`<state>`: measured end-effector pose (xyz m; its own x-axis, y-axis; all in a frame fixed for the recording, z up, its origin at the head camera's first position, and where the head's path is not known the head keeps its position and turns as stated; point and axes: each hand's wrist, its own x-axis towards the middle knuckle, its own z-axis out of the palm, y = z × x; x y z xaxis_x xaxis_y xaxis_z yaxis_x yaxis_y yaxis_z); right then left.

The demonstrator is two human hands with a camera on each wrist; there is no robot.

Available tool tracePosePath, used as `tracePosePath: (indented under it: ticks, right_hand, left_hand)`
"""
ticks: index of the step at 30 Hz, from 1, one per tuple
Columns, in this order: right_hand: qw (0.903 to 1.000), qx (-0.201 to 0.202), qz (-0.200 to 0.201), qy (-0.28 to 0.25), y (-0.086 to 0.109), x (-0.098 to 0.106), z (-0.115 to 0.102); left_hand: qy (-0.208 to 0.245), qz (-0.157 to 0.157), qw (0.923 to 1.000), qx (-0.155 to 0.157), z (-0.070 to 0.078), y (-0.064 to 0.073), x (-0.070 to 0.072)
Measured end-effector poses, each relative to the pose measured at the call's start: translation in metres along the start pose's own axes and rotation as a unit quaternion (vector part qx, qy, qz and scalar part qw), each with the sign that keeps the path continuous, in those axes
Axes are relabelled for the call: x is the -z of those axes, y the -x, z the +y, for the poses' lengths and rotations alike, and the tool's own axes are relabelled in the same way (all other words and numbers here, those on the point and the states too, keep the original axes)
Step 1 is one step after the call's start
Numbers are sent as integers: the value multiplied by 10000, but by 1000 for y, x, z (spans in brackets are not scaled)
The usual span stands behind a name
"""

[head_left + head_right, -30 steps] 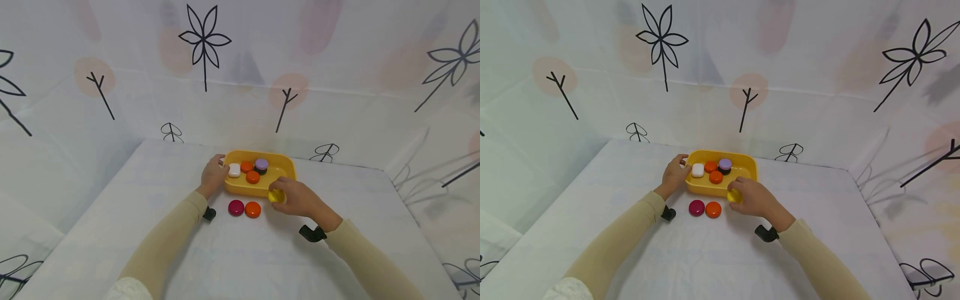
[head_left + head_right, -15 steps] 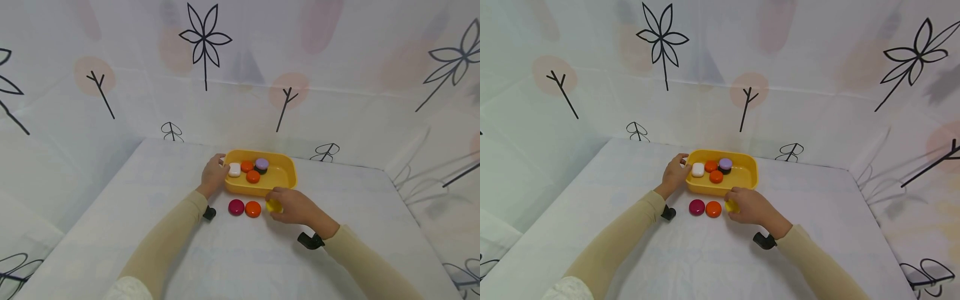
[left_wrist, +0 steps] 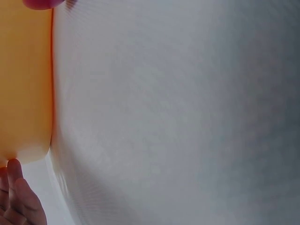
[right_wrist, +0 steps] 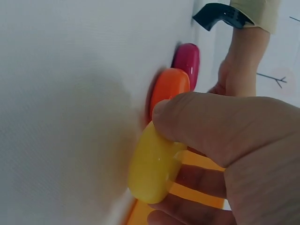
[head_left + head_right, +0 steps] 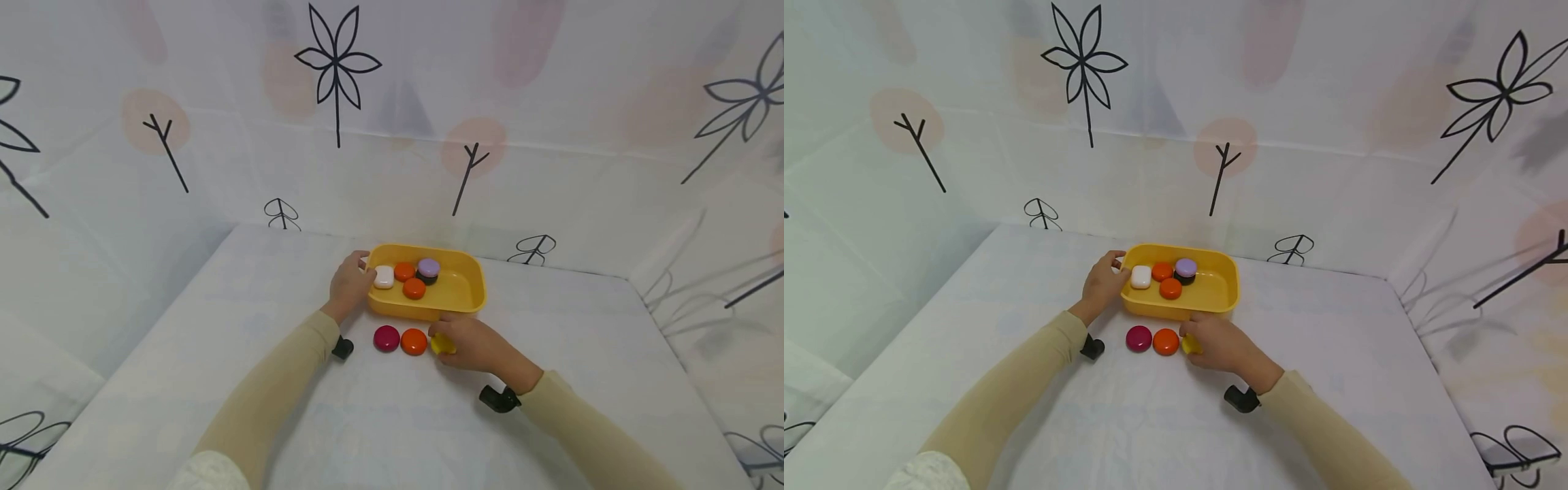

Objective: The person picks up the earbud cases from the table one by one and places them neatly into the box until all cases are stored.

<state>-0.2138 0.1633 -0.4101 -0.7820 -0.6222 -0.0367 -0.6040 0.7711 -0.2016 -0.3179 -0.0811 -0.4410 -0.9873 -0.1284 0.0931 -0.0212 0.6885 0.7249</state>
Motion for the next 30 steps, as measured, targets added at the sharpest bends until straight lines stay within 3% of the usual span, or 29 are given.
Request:
tracePosePath:
  ticks: [19,30]
  right_hand:
    - [9999,-104,-98,20,-5,-11,4]
    - [9998,83,122,141,-3,-7,3]
  left_hand:
    - [-23,67,10000,-68,3,2,0]
    - [20,86,10000,-23,2,2,0]
